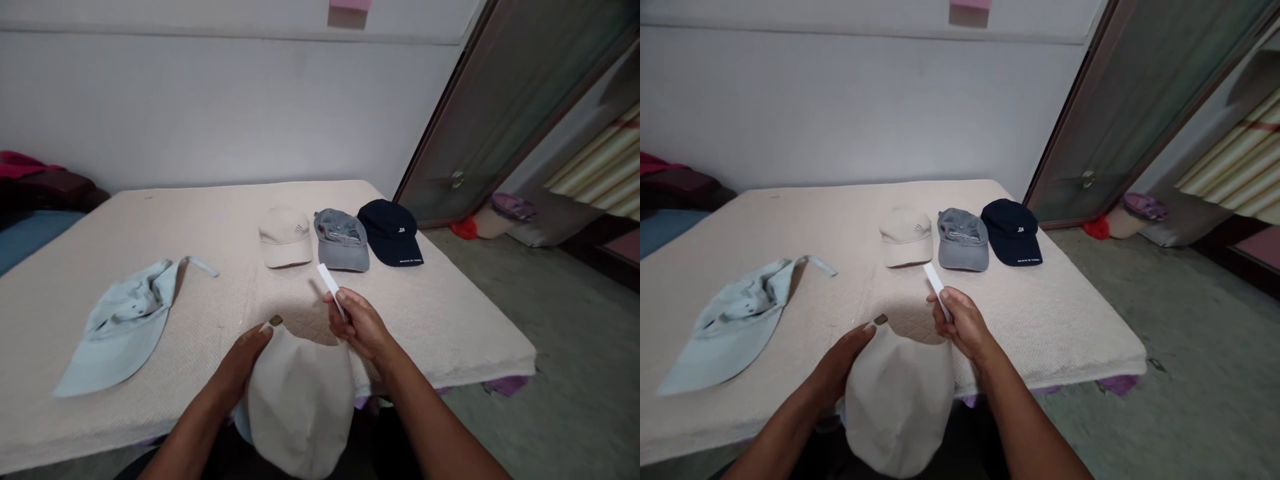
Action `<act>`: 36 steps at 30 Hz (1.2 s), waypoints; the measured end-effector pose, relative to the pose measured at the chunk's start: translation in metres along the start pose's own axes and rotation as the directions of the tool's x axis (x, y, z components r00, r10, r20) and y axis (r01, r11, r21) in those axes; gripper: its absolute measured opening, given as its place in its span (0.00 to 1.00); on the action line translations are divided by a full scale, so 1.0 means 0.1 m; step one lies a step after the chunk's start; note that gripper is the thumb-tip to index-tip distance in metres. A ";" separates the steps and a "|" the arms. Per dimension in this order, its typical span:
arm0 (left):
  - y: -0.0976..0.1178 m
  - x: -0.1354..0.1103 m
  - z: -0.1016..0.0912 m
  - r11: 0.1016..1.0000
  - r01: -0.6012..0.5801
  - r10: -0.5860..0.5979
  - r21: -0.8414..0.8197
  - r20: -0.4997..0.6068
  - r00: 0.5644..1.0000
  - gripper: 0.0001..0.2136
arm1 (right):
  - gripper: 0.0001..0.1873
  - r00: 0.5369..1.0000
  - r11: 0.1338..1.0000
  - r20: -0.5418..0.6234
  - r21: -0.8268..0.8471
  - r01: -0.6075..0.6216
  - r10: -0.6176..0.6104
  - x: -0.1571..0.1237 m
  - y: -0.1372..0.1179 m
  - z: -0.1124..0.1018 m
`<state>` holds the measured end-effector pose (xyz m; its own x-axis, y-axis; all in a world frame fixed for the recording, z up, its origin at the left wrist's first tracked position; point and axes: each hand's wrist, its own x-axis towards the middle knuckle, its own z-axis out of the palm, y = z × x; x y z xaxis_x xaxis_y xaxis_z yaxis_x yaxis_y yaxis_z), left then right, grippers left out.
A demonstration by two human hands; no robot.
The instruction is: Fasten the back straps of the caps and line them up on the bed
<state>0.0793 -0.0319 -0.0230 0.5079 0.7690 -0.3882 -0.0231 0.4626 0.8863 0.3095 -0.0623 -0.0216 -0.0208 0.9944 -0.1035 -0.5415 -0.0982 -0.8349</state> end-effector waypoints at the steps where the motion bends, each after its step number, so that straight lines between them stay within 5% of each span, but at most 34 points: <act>1: 0.01 0.00 0.01 1.000 -0.005 0.005 -0.001 0.015 1.000 0.12 | 0.13 0.999 0.999 0.027 -0.028 -0.030 0.031 0.00 0.00 0.01; 5: 0.00 0.02 0.01 0.992 0.057 -0.047 -0.116 0.080 0.996 0.11 | 0.12 0.960 0.957 0.135 -0.192 -0.216 0.244 -0.01 0.01 0.05; 9: 0.00 0.02 0.02 0.982 0.069 -0.064 -0.178 0.032 0.997 0.10 | 0.10 0.919 0.909 0.182 -0.303 -0.286 0.350 0.01 0.08 0.04; 15: 0.03 -0.02 0.07 0.977 0.049 -0.031 -0.207 0.090 0.995 0.10 | 0.09 0.913 0.888 0.166 -0.350 -0.299 0.373 0.04 0.15 0.04; 23: -0.04 0.00 0.02 0.988 0.041 -0.038 -0.150 0.023 0.999 0.03 | 0.08 0.891 0.860 0.185 -0.400 -0.318 0.415 0.01 0.14 0.05; 30: -0.01 0.00 0.07 0.991 0.080 -0.077 -0.106 0.033 0.996 0.07 | 0.08 0.871 0.837 0.214 -0.446 -0.317 0.443 0.01 0.13 0.06; 36: -0.09 0.04 0.06 0.990 0.051 -0.048 -0.129 0.020 0.999 0.08 | 0.15 0.876 0.833 0.240 -0.487 -0.263 0.417 0.02 0.13 0.09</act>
<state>0.0862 -0.0359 -0.0311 0.5253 0.7369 -0.4256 -0.1085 0.5541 0.8254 0.2949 -0.0616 -0.0275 -0.4461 0.8398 -0.3094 -0.0366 -0.3625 -0.9312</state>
